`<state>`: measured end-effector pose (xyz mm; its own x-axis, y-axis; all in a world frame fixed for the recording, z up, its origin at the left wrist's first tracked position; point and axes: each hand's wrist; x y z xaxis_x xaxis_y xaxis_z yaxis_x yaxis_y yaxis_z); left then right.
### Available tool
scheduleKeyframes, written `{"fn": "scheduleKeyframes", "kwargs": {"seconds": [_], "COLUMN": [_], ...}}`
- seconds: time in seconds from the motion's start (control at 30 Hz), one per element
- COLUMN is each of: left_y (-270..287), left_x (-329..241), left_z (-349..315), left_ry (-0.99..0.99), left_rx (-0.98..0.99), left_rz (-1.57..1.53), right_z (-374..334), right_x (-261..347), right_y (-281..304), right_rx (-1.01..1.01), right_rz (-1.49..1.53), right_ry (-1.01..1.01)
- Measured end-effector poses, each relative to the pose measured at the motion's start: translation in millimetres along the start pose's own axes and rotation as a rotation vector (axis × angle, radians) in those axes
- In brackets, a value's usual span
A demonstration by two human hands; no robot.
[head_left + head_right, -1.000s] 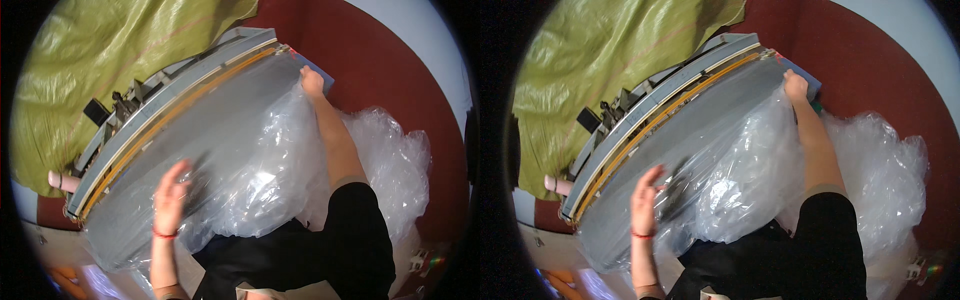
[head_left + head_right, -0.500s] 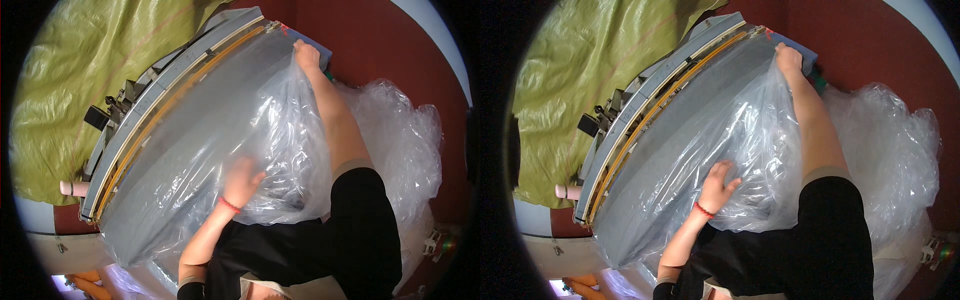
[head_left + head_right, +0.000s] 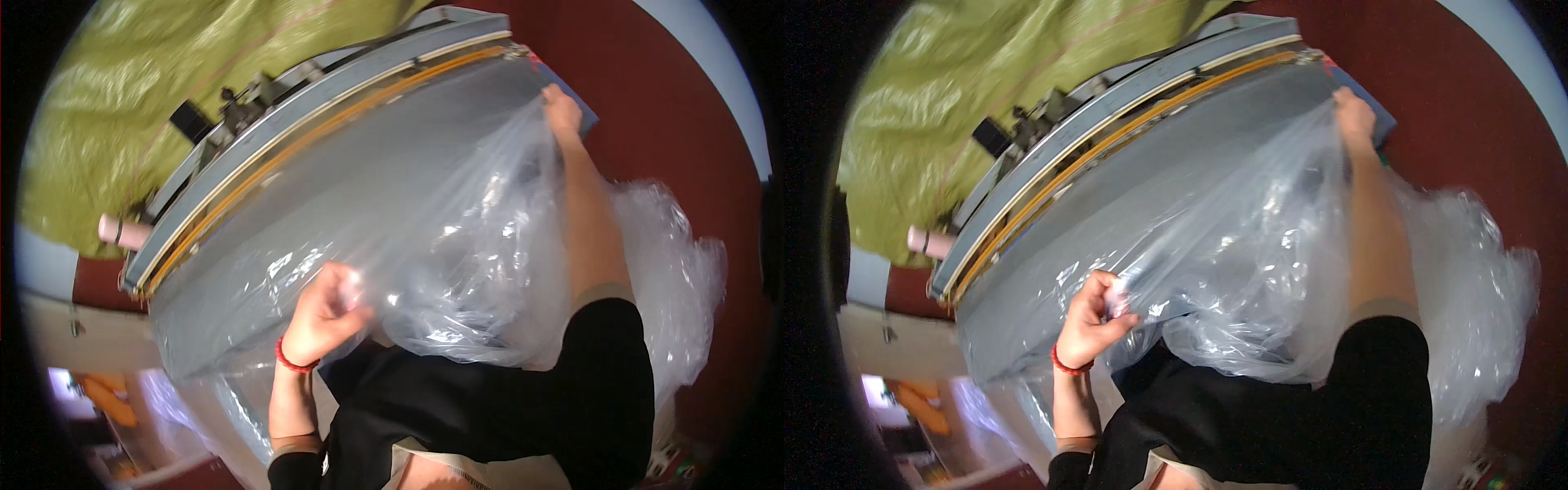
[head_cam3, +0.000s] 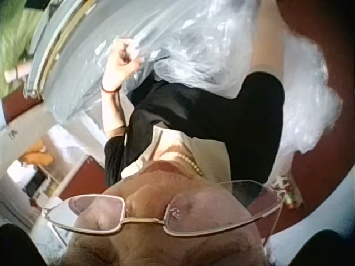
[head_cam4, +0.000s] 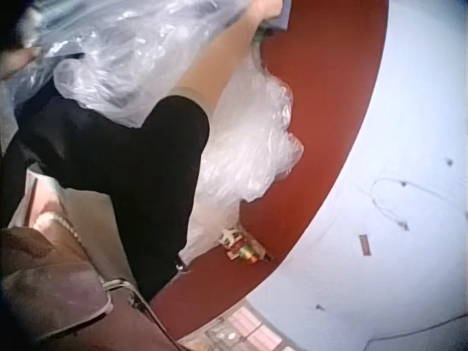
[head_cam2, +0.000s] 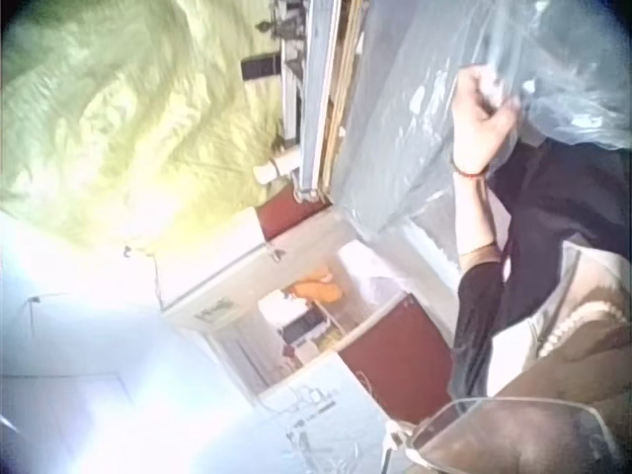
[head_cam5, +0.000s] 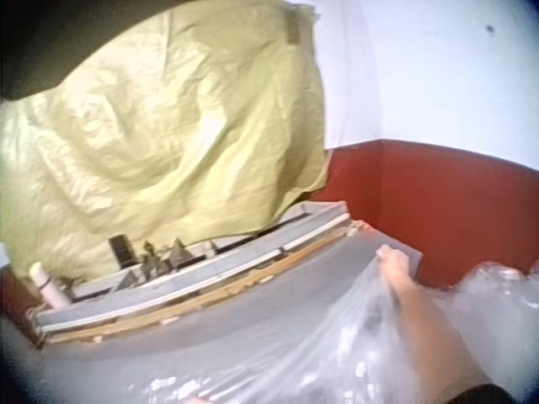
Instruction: The recorder is using a heat sealing machine to seal large sheets of clear plastic.
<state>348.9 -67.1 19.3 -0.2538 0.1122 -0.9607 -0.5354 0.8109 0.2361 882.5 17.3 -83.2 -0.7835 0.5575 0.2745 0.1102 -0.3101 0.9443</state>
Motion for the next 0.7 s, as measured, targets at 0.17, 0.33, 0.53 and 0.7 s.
{"fn": "scheduleKeyframes", "kwargs": {"seconds": [0.17, 0.33, 0.53, 0.7], "left_y": [16.9, 45.2, 98.2, 183.8], "left_x": [8.9, 8.3, 3.6, -9.9], "left_z": [-56.3, -122.6, -218.2, -331.0], "left_ry": [0.098, 0.000, -0.018, 0.111], "left_rx": [-0.522, -1.065, -1.450, -1.679], "left_rz": [0.871, 1.041, 0.998, 0.880], "right_z": [0.8, 2.4, 6.9, 10.9], "right_x": [1.8, -9.8, -5.1, 3.5], "right_y": [8.7, 1.8, -5.3, -2.2], "right_rx": [0.020, -0.036, -0.029, -0.016], "right_rz": [0.068, -0.027, -0.037, -0.026], "right_ry": [0.018, 0.088, 0.093, 0.106]}}
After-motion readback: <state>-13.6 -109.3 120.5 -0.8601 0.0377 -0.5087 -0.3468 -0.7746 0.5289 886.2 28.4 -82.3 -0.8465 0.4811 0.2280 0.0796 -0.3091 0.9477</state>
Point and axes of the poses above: each hand's wrist, its own z-axis towards the middle knuckle, its own y-axis out of the back of the hand, x = y × z, and after that the axes turned 14 degrees about x, right-handed
